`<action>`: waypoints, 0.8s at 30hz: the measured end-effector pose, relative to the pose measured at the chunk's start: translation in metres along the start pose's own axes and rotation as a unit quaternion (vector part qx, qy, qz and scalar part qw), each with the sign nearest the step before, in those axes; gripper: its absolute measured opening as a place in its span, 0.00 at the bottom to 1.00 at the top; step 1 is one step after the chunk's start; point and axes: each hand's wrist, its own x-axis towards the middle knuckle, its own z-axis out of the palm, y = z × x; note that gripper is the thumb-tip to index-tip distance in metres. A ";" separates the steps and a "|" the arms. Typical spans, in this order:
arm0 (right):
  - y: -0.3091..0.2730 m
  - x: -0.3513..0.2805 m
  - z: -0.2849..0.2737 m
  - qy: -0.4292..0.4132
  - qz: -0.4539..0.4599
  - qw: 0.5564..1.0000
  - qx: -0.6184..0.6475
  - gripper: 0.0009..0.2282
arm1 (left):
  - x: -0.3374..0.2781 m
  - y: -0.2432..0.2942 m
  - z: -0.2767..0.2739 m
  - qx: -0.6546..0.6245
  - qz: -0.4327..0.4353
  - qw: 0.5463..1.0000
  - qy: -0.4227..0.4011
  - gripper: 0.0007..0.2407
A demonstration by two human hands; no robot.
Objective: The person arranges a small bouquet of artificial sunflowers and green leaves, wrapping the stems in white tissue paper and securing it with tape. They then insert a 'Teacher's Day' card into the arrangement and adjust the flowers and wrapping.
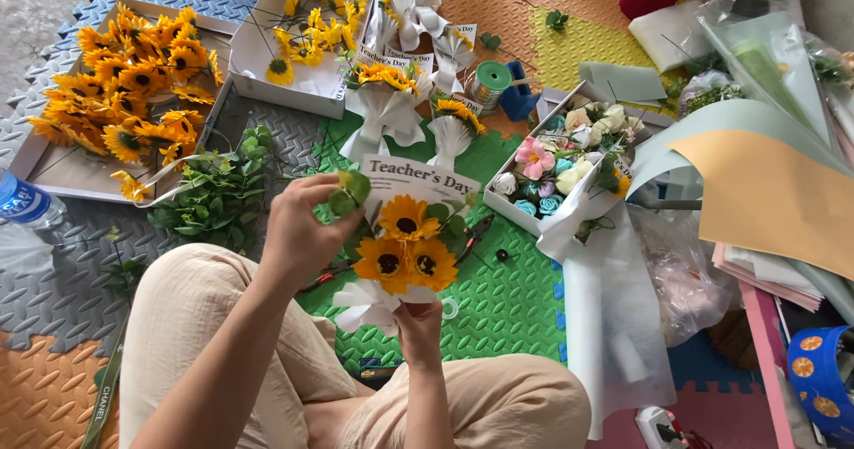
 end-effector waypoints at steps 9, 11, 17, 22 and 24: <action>0.008 -0.004 0.006 0.019 -0.004 0.999 -0.025 0.19 | -0.005 -0.009 0.007 0.033 -0.029 0.999 -0.013 0.12; 0.012 -0.004 0.005 0.024 -0.003 1.000 -0.014 0.21 | -0.005 -0.014 0.009 0.042 -0.021 0.999 -0.012 0.12; 0.020 -0.005 0.006 0.031 0.016 0.999 0.012 0.22 | -0.007 -0.012 0.013 0.036 -0.015 0.999 -0.004 0.09; 0.023 -0.005 0.006 0.046 0.026 0.999 0.007 0.21 | -0.009 -0.019 0.021 0.040 -0.030 0.999 0.002 0.07; 0.021 -0.007 0.008 0.032 0.035 0.999 -0.010 0.21 | -0.009 -0.024 0.024 0.052 -0.035 0.998 0.002 0.08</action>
